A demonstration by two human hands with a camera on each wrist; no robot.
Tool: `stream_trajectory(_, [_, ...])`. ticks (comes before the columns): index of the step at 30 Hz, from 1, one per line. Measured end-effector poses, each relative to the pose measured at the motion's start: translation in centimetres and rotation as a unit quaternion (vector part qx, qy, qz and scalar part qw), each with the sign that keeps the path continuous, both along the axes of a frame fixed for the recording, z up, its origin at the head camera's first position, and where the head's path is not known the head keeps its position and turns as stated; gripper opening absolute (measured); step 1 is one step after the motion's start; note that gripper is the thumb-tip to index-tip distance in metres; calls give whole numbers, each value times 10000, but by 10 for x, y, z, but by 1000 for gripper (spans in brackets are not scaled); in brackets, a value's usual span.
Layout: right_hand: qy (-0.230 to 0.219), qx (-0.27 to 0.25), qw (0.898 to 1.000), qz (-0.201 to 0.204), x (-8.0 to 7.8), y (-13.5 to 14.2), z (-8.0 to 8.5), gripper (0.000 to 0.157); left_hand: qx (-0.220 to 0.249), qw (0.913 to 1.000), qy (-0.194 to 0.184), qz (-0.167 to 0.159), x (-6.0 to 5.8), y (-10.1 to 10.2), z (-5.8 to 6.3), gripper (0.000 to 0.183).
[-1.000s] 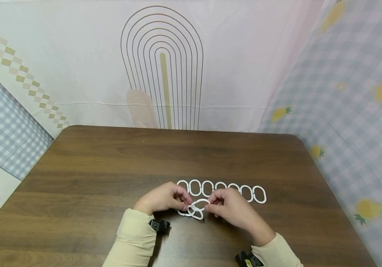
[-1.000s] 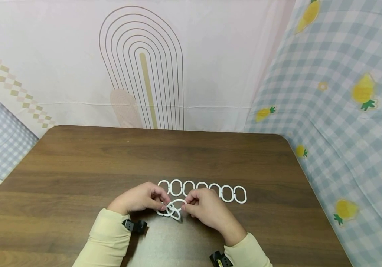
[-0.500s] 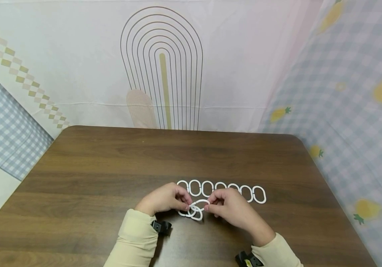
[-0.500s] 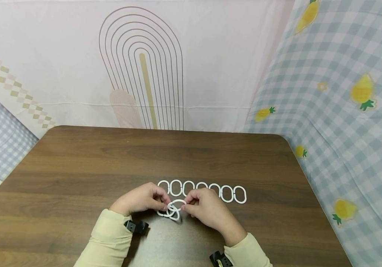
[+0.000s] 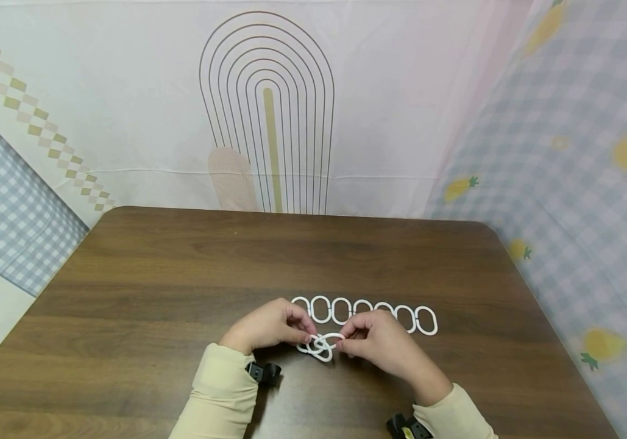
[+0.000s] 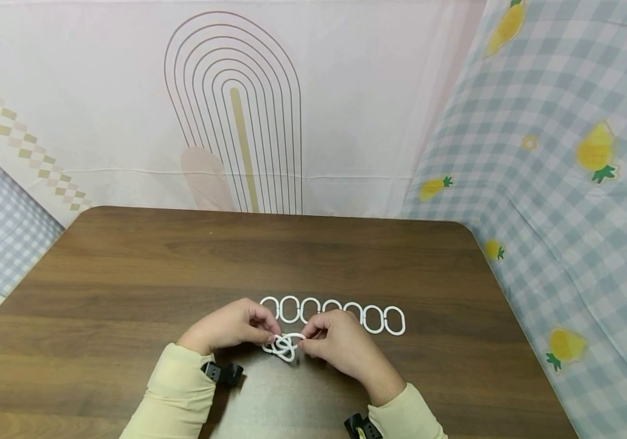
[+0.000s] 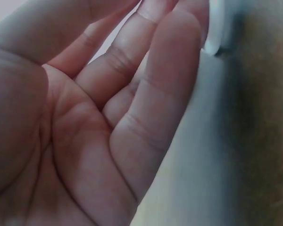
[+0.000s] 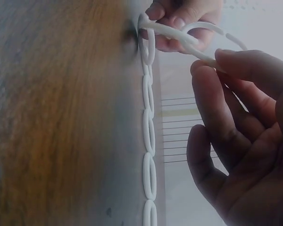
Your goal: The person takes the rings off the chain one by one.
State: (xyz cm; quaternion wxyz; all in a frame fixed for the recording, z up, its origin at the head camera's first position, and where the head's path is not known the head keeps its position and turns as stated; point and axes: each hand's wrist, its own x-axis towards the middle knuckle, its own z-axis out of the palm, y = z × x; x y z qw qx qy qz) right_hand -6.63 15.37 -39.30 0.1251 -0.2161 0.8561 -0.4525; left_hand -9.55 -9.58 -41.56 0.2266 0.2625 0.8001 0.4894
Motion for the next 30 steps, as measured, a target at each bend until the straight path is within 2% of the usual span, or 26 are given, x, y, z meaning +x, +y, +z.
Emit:
stream_trajectory(4, [-46, -22, 10000, -57, 1, 0, 1, 10, -47, 10000, 39, 77, 0, 0, 1, 6])
stream_trajectory(8, [-69, -28, 9999, -144, 1, -1, 0, 11, 16, 9995, -155, 265, 1, 2, 3, 4])
stream_trajectory(15, [136, -141, 9990, -397, 0, -3, 1, 2, 223, 9980, -374, 456, 2, 3, 5, 4])
stream_trajectory(24, [399, -226, 9975, -539, 0, -3, 0, 5, 496, 9950, -573, 649, 2, 4, 9, 4])
stream_trajectory(30, [591, -297, 9960, -593, -1, -3, -1, 4, 496, 9959, -426, 620, 4, 4, 14, 5])
